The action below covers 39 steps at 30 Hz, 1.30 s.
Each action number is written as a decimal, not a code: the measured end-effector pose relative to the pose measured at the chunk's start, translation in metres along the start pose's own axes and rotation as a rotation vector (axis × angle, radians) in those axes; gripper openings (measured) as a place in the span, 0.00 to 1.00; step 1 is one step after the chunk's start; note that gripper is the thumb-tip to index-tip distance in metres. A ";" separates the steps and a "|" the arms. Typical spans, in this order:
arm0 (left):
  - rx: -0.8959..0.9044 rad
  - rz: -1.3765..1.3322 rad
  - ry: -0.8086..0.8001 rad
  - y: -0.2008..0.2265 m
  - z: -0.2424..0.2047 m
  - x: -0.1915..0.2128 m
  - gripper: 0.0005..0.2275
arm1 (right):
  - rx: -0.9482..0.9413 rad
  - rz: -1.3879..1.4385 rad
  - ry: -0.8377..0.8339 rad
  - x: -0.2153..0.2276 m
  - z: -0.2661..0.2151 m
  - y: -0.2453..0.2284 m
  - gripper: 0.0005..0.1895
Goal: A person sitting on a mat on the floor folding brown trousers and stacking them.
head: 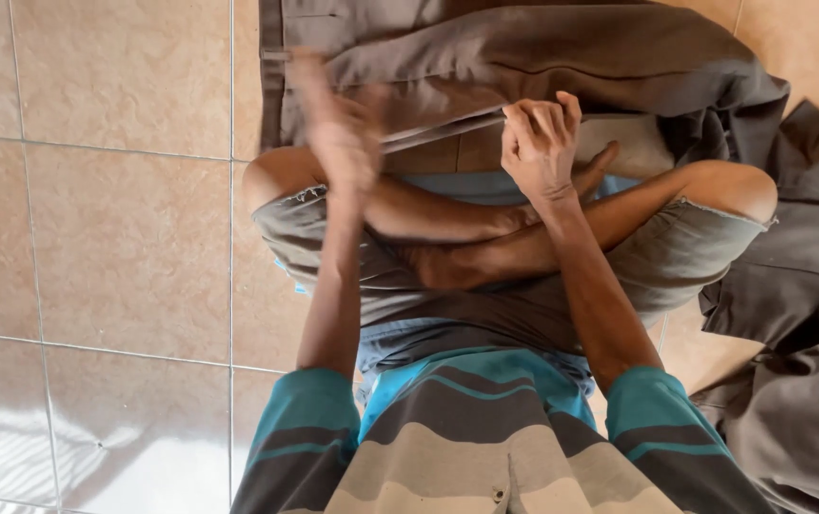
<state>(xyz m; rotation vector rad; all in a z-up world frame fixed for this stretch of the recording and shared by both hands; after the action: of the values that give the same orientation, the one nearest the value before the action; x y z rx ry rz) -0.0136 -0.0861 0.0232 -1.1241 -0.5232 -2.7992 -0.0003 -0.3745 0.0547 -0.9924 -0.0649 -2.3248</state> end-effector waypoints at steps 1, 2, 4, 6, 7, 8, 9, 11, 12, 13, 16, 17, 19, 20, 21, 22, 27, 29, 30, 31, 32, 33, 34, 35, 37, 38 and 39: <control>-0.099 -0.327 -0.273 0.032 -0.013 -0.002 0.41 | 0.019 0.025 0.002 0.003 0.006 -0.003 0.13; -0.200 -0.651 -0.539 0.065 -0.027 -0.002 0.45 | 0.045 0.052 0.006 0.004 0.015 -0.006 0.12; -0.216 -0.670 -0.645 0.096 -0.040 -0.018 0.42 | 0.050 0.048 0.032 0.010 0.028 -0.010 0.10; -0.239 -0.694 -0.750 0.114 -0.041 -0.032 0.41 | 0.055 0.037 0.062 0.018 0.042 -0.012 0.09; -0.286 -0.749 -0.632 0.117 -0.033 -0.034 0.29 | 0.063 0.029 0.095 0.023 0.048 -0.013 0.08; -0.333 -0.803 -0.516 0.119 -0.027 -0.035 0.20 | 0.068 0.021 0.127 0.029 0.054 -0.015 0.08; -0.342 -0.808 -0.512 0.123 -0.014 -0.026 0.20 | 0.068 0.013 0.134 0.030 0.053 -0.011 0.08; -0.550 -0.530 -0.329 0.127 0.014 -0.004 0.09 | 0.032 -0.002 0.057 0.024 0.057 -0.006 0.09; -0.552 -0.526 -0.326 0.127 0.033 0.010 0.09 | 0.033 0.001 0.061 0.019 0.058 -0.002 0.09; -0.649 -0.481 -0.263 0.129 0.052 0.026 0.09 | 0.016 -0.002 0.062 0.014 0.059 0.003 0.09; -0.739 -0.424 -0.089 0.117 0.107 0.072 0.08 | -0.046 -0.050 0.055 -0.009 0.057 0.032 0.06; -0.733 -0.425 0.013 0.111 0.124 0.090 0.07 | -0.099 -0.104 0.038 -0.019 0.054 0.045 0.07; -0.749 -0.397 0.045 0.099 0.149 0.111 0.10 | -0.127 -0.125 0.021 -0.026 0.050 0.058 0.06; -0.758 -0.374 0.066 0.092 0.158 0.122 0.13 | -0.157 -0.149 -0.008 -0.029 0.046 0.065 0.05; -0.755 -0.371 0.068 0.088 0.164 0.128 0.13 | -0.153 -0.147 -0.009 -0.030 0.047 0.061 0.05; -0.741 -0.357 0.075 0.084 0.169 0.133 0.17 | -0.146 -0.118 -0.050 -0.032 0.046 0.058 0.06; -0.621 -0.287 0.162 0.052 0.180 0.128 0.14 | -0.102 -0.006 -0.124 -0.016 0.059 0.050 0.07; -0.498 -0.376 0.093 0.027 0.174 0.114 0.11 | -0.179 0.100 0.045 0.014 0.063 0.054 0.16; -0.495 -0.377 0.090 0.021 0.170 0.106 0.11 | -0.180 0.099 0.041 0.019 0.059 0.046 0.16; -0.460 -0.383 0.075 0.014 0.166 0.097 0.14 | -0.111 0.134 -0.070 0.022 0.055 0.036 0.11; -0.430 -0.394 0.064 0.010 0.165 0.087 0.18 | -0.041 0.164 -0.175 0.025 0.053 0.028 0.15; -0.432 -0.399 0.065 0.010 0.161 0.079 0.18 | -0.042 0.159 -0.173 0.018 0.032 0.026 0.15; -0.459 -0.377 0.078 0.010 0.158 0.071 0.12 | -0.126 0.132 -0.429 0.003 0.010 0.025 0.12; -0.486 -0.354 0.091 0.011 0.153 0.063 0.07 | -0.208 0.103 -0.686 -0.011 -0.015 0.025 0.16; -0.473 -0.371 0.076 0.007 0.156 0.066 0.07 | -0.253 0.227 -0.429 0.024 -0.006 0.033 0.13; -0.452 -0.381 0.050 0.002 0.156 0.069 0.08 | -0.293 0.352 -0.183 0.045 -0.001 0.034 0.11; -0.446 -0.378 0.044 0.002 0.158 0.068 0.08 | -0.294 0.355 -0.192 0.050 0.005 0.036 0.11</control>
<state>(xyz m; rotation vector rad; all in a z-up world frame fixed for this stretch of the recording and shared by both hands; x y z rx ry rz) 0.0411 -0.0305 0.1765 -1.1241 -0.1099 -3.3788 -0.0043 -0.4285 0.0849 -1.2552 0.3580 -1.9432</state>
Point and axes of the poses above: each hand's wrist, its own z-axis towards the middle knuckle, its own x-axis out of the back of the hand, y = z × x, the point moved 3 cm from there along z, towards the middle knuckle, and after that the axes turned 9 degrees about -x, right-handed, at the moved point
